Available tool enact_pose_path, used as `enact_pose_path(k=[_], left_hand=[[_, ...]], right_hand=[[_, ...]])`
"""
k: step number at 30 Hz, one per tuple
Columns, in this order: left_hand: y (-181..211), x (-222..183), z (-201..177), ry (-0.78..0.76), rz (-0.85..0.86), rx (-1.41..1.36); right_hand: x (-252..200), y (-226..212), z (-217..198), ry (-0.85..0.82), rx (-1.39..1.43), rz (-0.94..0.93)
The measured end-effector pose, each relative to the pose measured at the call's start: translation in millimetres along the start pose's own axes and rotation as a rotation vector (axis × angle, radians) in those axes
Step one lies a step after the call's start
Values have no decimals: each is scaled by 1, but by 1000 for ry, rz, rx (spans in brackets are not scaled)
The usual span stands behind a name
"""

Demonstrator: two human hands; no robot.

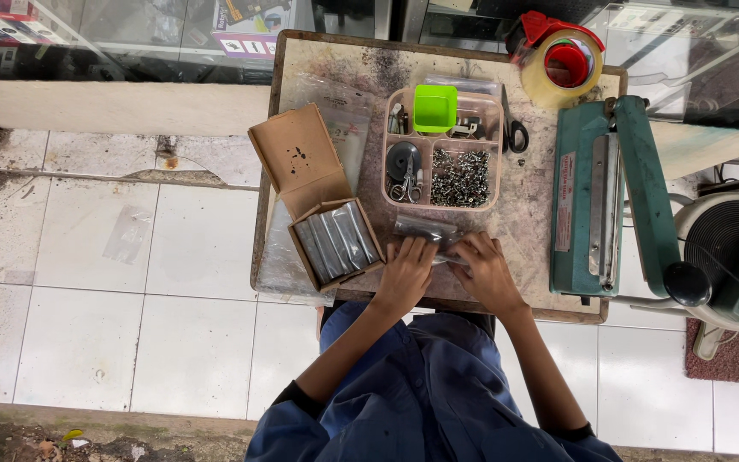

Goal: The person picks up several small plastic bags containing metal parts and places them into a small cardboard box.

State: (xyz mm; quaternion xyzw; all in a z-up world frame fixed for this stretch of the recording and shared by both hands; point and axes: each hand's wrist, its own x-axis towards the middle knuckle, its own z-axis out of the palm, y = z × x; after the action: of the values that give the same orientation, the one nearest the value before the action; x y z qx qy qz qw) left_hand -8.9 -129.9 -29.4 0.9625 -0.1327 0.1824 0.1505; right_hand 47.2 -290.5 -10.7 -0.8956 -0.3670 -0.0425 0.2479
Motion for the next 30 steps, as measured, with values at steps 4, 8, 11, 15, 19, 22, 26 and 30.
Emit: enact_pose_path(k=[4,8,11,15,19,22,26,30], left_hand=[[-2,-15,5,-2,60,10],[-1,-23,-1,44,119,-118],[-7,-29,15,54,46,-262],[3,-4,-17,10,-180,-212],[0,5,18,-138,-300,-200],[0,10,24,-127,-237,-88],[3,14,24,-85,-134,84],[7,15,21,19,-65,162]], right_hand=[[-10,-1,-3,39,4,-63],[-13,-21,-24,39,103,-105],[-15,-20,-22,32,113,-99],[-3,-28,-23,5,97,-145],[3,-36,-18,-50,157,-169],[1,-35,-14,-62,244,-162],[-1,-37,-17,-82,338,-127],[-3,-33,-14,-148,384,-88]])
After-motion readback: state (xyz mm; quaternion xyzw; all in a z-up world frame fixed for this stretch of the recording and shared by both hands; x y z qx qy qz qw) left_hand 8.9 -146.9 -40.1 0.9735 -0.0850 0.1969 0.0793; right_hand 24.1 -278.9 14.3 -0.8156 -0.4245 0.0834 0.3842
